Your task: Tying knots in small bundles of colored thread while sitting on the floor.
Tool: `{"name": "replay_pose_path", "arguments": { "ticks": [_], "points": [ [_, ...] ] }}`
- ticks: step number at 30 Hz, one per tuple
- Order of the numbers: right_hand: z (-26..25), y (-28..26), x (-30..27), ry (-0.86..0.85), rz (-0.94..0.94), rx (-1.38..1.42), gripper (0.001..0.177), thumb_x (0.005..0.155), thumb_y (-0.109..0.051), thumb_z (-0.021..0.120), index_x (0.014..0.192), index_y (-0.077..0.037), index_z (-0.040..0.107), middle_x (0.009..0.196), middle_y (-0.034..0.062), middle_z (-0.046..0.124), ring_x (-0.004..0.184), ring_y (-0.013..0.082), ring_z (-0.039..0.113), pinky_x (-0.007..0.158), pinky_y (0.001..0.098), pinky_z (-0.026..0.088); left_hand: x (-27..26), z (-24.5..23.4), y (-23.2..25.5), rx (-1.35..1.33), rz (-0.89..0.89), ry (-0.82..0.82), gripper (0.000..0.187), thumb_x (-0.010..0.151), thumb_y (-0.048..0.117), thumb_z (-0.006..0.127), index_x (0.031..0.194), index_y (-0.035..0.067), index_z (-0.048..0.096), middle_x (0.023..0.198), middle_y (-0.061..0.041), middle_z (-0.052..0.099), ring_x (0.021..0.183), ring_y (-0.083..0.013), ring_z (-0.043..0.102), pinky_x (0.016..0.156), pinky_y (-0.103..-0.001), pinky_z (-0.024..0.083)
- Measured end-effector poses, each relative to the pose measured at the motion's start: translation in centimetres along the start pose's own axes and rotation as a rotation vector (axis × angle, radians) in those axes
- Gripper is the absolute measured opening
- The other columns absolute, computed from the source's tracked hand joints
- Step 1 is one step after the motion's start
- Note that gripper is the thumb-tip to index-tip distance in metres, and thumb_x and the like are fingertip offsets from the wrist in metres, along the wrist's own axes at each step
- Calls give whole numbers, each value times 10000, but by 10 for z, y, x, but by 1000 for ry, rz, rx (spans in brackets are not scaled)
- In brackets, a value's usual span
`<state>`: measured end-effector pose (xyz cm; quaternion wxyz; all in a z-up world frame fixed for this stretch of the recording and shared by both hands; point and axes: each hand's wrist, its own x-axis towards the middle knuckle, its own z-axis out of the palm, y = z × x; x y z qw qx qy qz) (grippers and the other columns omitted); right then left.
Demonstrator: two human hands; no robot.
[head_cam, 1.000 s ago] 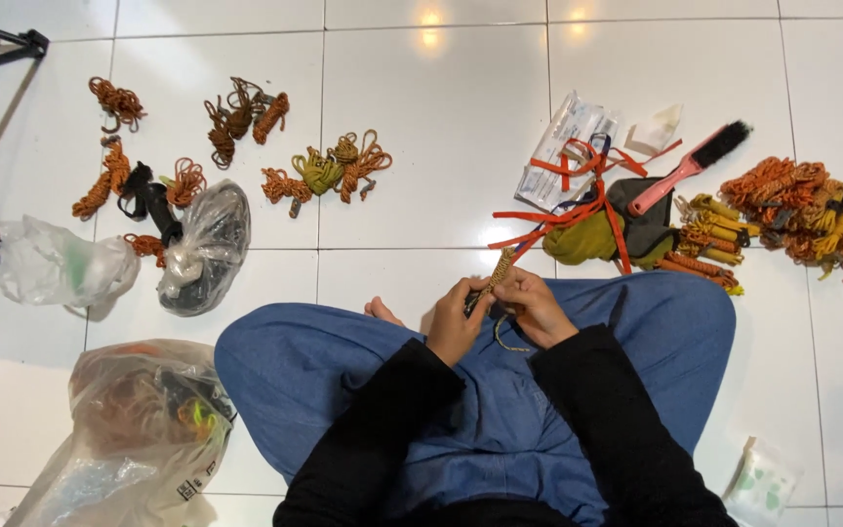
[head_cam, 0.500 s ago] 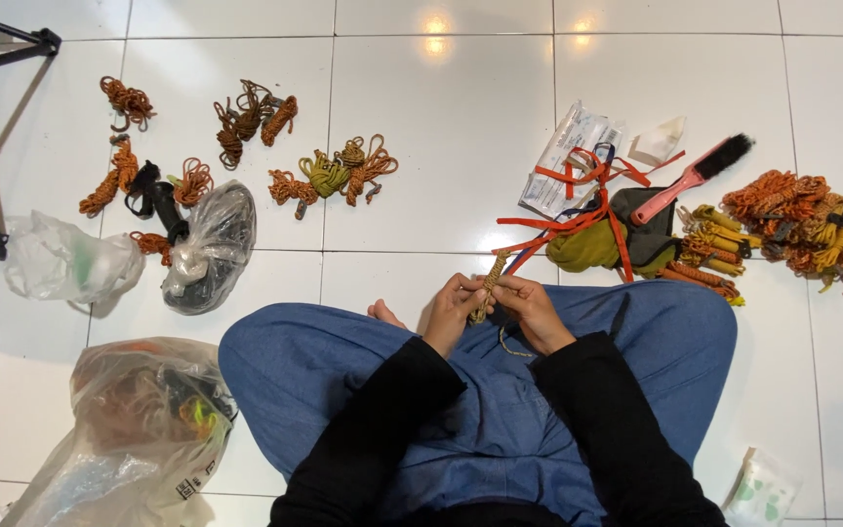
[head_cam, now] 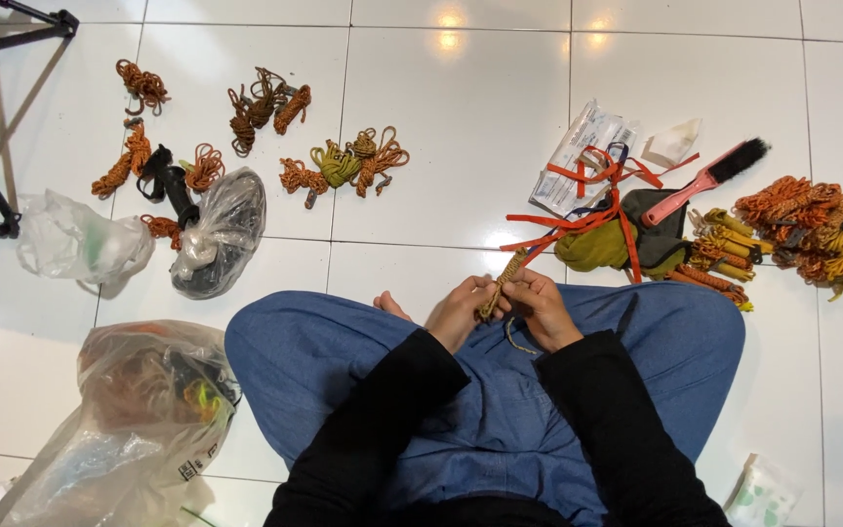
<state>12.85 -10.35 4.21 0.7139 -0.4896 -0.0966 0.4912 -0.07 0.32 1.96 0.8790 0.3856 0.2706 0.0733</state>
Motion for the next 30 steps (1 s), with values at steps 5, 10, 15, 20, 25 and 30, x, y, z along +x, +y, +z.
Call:
{"name": "replay_pose_path", "arguments": {
  "ticks": [5, 10, 15, 20, 25, 30],
  "points": [
    [12, -12, -5, 11, -2, -58, 98, 846, 1, 765, 908, -1, 689, 700, 46, 680, 575, 126, 643, 601, 241, 524, 0, 6, -14, 539, 226, 54, 276, 1161, 290, 436, 1156, 67, 598, 869, -130, 677, 819, -223, 666, 816, -393, 538],
    [15, -15, -5, 36, -15, -98, 117, 815, 25, 794, 845, -11, 687, 677, -4, 680, 603, 69, 649, 633, 187, 504, -3, 5, -11, 661, 247, 41, 349, 1175, 295, 369, 1041, 88, 616, 715, -56, 586, 683, -178, 543, 711, -355, 501],
    [6, -9, 1, 42, -48, -129, 99, 825, 33, 773, 879, -6, 700, 628, -13, 653, 568, 42, 620, 593, 153, 469, 11, -7, -22, 342, 192, -59, 374, 1177, 322, 401, 933, 115, 596, 720, 7, 476, 718, -134, 476, 740, -290, 486],
    [11, -16, -3, 46, -2, -151, 128, 870, -35, 770, 991, -14, 732, 609, -38, 619, 522, 16, 568, 507, 115, 374, 11, -7, -18, 253, 186, -89, 295, 1170, 298, 419, 1024, 115, 600, 749, 26, 483, 749, -114, 496, 758, -278, 479],
    [32, -34, -13, -18, 67, -171, 132, 902, -45, 734, 1030, -14, 745, 583, -86, 583, 487, -20, 503, 488, 104, 347, 14, -16, -28, 198, 117, -80, 290, 1167, 299, 423, 1061, 96, 600, 752, 32, 483, 738, -105, 497, 760, -269, 474],
    [30, -26, -15, 6, 89, -121, 86, 882, -32, 760, 930, -47, 691, 627, -11, 637, 556, 92, 636, 536, 170, 461, 7, -8, -20, 399, 5, -31, 493, 1184, 415, 323, 1077, 70, 660, 813, -21, 615, 829, -145, 628, 786, -303, 463]
  ]
}}
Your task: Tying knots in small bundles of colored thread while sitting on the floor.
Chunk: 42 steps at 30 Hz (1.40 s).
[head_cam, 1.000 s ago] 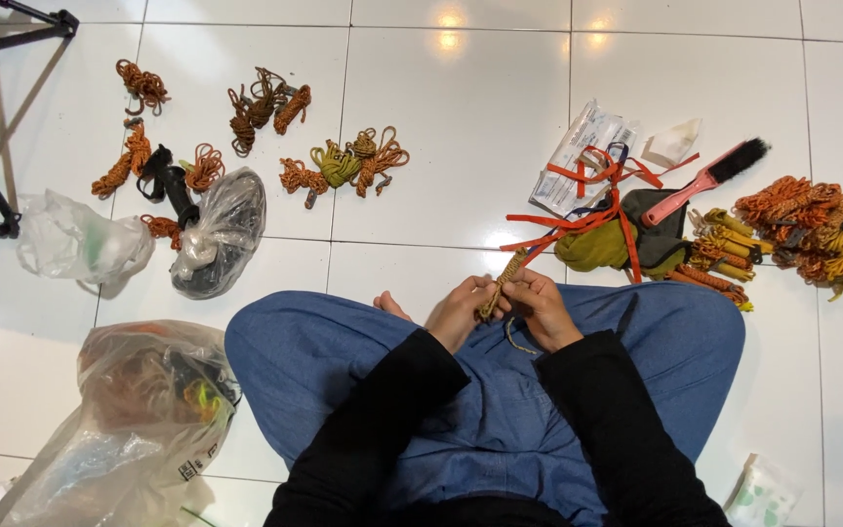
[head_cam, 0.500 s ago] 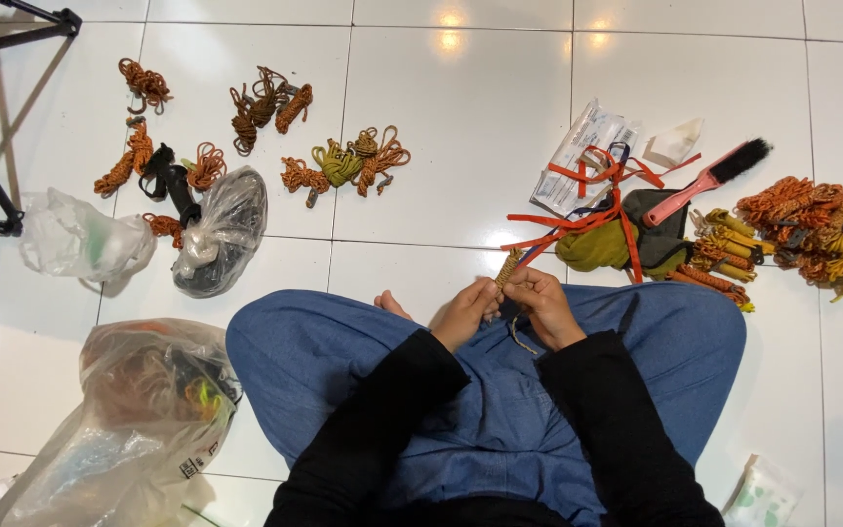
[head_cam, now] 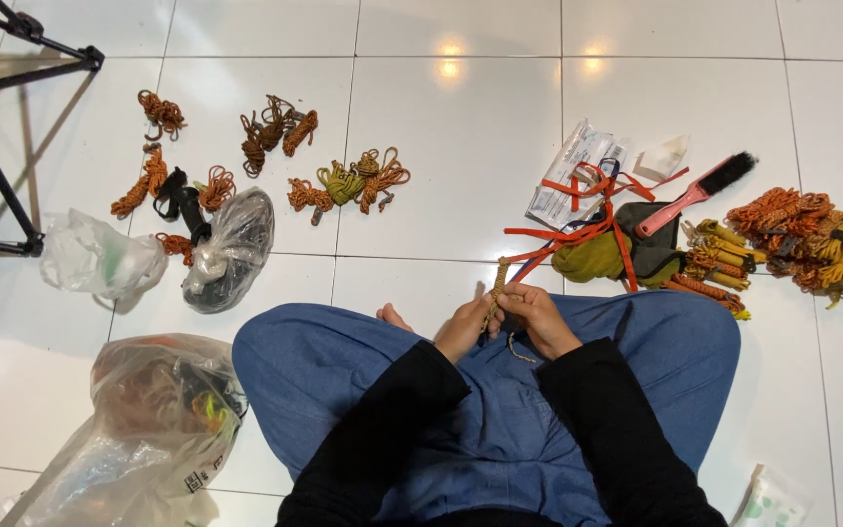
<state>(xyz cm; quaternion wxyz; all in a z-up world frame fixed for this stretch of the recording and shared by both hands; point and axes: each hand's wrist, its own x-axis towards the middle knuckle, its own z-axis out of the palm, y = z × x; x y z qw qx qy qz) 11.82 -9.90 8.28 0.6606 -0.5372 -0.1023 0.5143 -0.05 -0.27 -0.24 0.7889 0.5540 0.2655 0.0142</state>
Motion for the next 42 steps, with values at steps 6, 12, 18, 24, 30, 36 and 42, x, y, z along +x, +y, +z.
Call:
{"name": "replay_pose_path", "arguments": {
  "ticks": [6, 12, 18, 24, 30, 36, 42],
  "points": [
    [-38, 33, 23, 16, 2, -37, 149, 835, -19, 793, 863, -84, 662, 618, -70, 644, 535, 23, 607, 541, 135, 465, -30, 12, 36, 231, 118, 115, 421, 1181, 343, 344, 1228, 49, 641, 1091, -161, 684, 1127, -274, 627, 1048, -469, 471],
    [-18, 11, 10, -6, 20, -58, 179, 795, -1, 822, 815, -97, 672, 580, -120, 597, 470, -9, 502, 472, 106, 363, -27, 10, 30, 279, 172, 48, 395, 1177, 289, 313, 1033, 54, 596, 911, -151, 667, 966, -283, 633, 900, -470, 530],
    [-26, 20, 12, -22, -40, -49, 132, 851, 21, 773, 885, -58, 674, 563, -75, 573, 476, 3, 449, 480, 123, 336, 19, -12, -37, -44, 177, -80, 393, 1195, 264, 262, 994, 80, 545, 813, -14, 487, 873, -190, 593, 901, -381, 491],
    [-2, 2, -5, -24, -46, -75, 87, 931, -59, 729, 1018, -60, 725, 616, -64, 615, 485, -26, 465, 480, 110, 345, 25, -14, -40, -116, 174, -106, 400, 1195, 288, 291, 1060, 38, 572, 831, -10, 466, 871, -174, 582, 905, -389, 466],
    [-24, 26, 7, -20, -50, -93, 131, 920, -68, 725, 1049, -43, 734, 635, -23, 652, 497, -8, 507, 492, 119, 387, -33, 23, 47, 159, -79, -41, 742, 1160, 517, 320, 1568, -101, 278, 1622, -330, 251, 1551, -475, 179, 1276, -622, 160],
    [-51, 50, 24, 16, -68, -88, 142, 868, -48, 784, 970, -84, 691, 641, -59, 636, 482, -9, 462, 474, 116, 335, -2, 2, -14, 92, 241, 121, 327, 1116, 256, 596, 1327, 33, 481, 1242, -228, 603, 1215, -328, 612, 1075, -484, 486],
    [-42, 34, 15, -12, -42, -14, 145, 836, -8, 788, 887, -74, 670, 626, -80, 641, 480, -8, 454, 473, 117, 327, 4, 0, -18, 110, 292, 111, 226, 1101, 218, 636, 1174, 16, 564, 1218, -227, 664, 1227, -372, 631, 1052, -529, 525]
  ]
}}
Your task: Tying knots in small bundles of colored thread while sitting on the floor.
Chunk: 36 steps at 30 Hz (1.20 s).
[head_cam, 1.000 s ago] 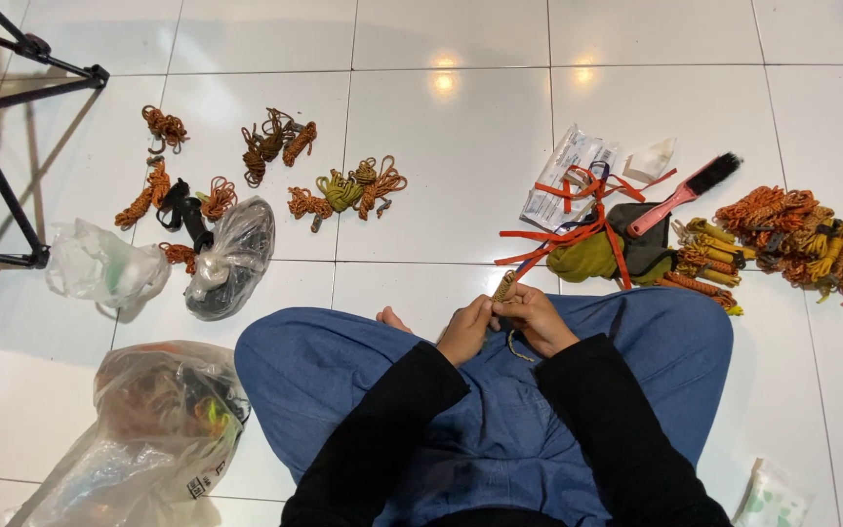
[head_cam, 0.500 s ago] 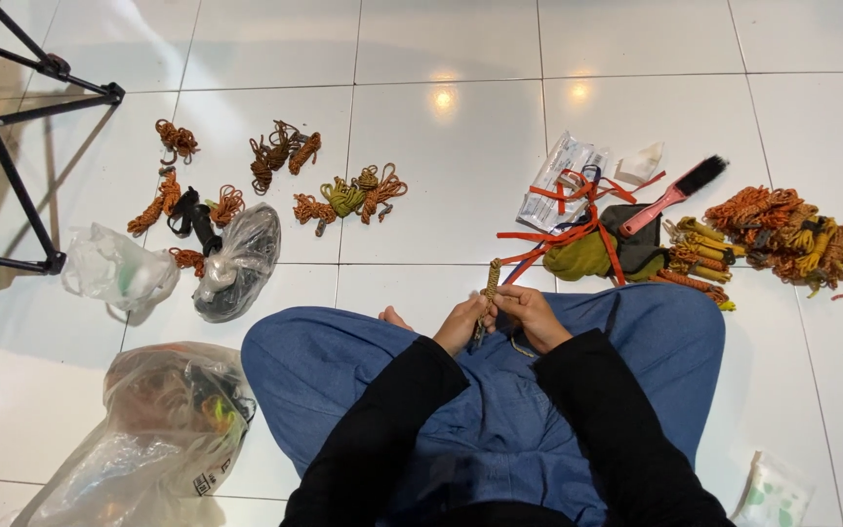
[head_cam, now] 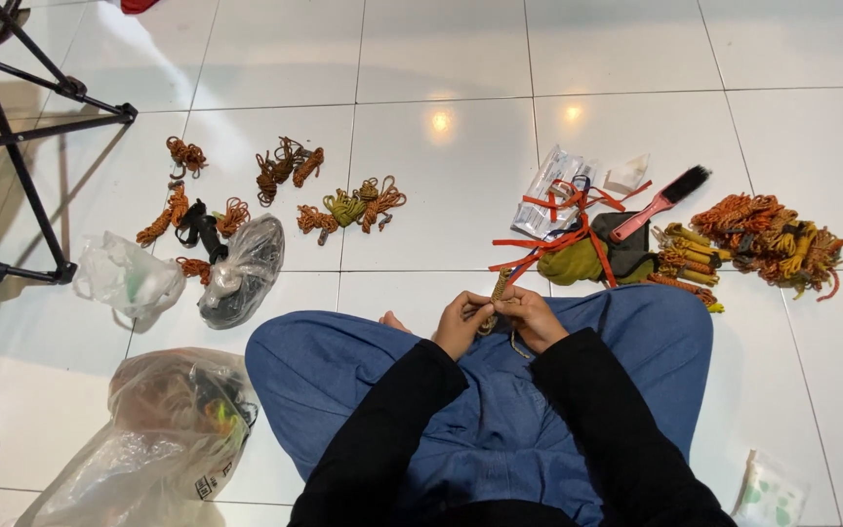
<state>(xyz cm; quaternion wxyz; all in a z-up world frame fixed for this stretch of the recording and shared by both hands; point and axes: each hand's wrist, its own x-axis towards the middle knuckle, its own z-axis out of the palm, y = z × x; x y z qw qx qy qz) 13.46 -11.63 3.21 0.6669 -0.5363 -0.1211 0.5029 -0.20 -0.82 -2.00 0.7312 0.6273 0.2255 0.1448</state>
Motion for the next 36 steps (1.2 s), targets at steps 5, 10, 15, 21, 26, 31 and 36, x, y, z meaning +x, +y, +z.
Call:
{"name": "replay_pose_path", "arguments": {
  "ticks": [5, 10, 15, 21, 26, 31, 36],
  "points": [
    [-6, 11, 3, -8, 14, -1, 135, 856, -6, 773, 912, -77, 673, 632, -94, 627, 506, -2, 479, 486, 118, 332, 16, -16, -42, -244, -86, 19, 203, 1009, 183, 773, 1055, 12, 674, 1003, -157, 741, 930, -170, 709, 829, -339, 585],
    [-9, 12, 3, -20, 7, -7, 91, 892, -24, 753, 963, -38, 697, 642, -71, 616, 536, 13, 504, 510, 123, 350, 9, -9, -23, -448, -122, 55, 189, 965, 113, 799, 1042, -28, 699, 891, -150, 746, 810, -163, 710, 769, -313, 603],
    [7, 1, -4, -34, -23, -13, 183, 954, -99, 727, 1108, -3, 708, 751, 4, 692, 665, 66, 646, 634, 178, 495, 10, -11, -8, -499, -168, -19, 160, 1037, 142, 699, 984, -8, 680, 904, -168, 751, 822, -166, 715, 776, -321, 603],
    [3, 4, -2, -57, -20, 53, 102, 926, -63, 744, 1009, -9, 717, 707, 40, 681, 645, 103, 662, 652, 215, 534, 14, -13, -28, -521, -301, -3, 255, 1022, 190, 743, 1079, -48, 673, 1043, -211, 748, 946, -251, 746, 894, -400, 607],
    [9, 3, 0, -24, -36, -36, 121, 897, -55, 760, 1003, -14, 718, 676, -22, 691, 585, 17, 596, 584, 128, 448, -3, -3, 22, 7, -175, 53, 413, 1092, 307, 638, 1341, -6, 536, 1335, -257, 567, 1325, -400, 553, 1138, -586, 425],
    [-14, 33, 21, 1, -51, -111, 174, 820, -11, 830, 936, 4, 699, 711, 50, 730, 652, 96, 692, 666, 205, 546, 3, -4, -6, -29, -82, 148, 432, 959, 360, 838, 1219, 71, 649, 1181, -149, 640, 1055, -197, 656, 967, -370, 568],
    [-20, 44, 26, -1, -87, -253, 186, 796, 16, 849, 909, 22, 701, 744, 77, 740, 693, 110, 692, 709, 245, 571, 11, -17, -33, 21, -179, 208, 309, 905, 324, 891, 1084, 105, 767, 1059, -87, 753, 1034, -205, 721, 921, -396, 578]
  ]
}}
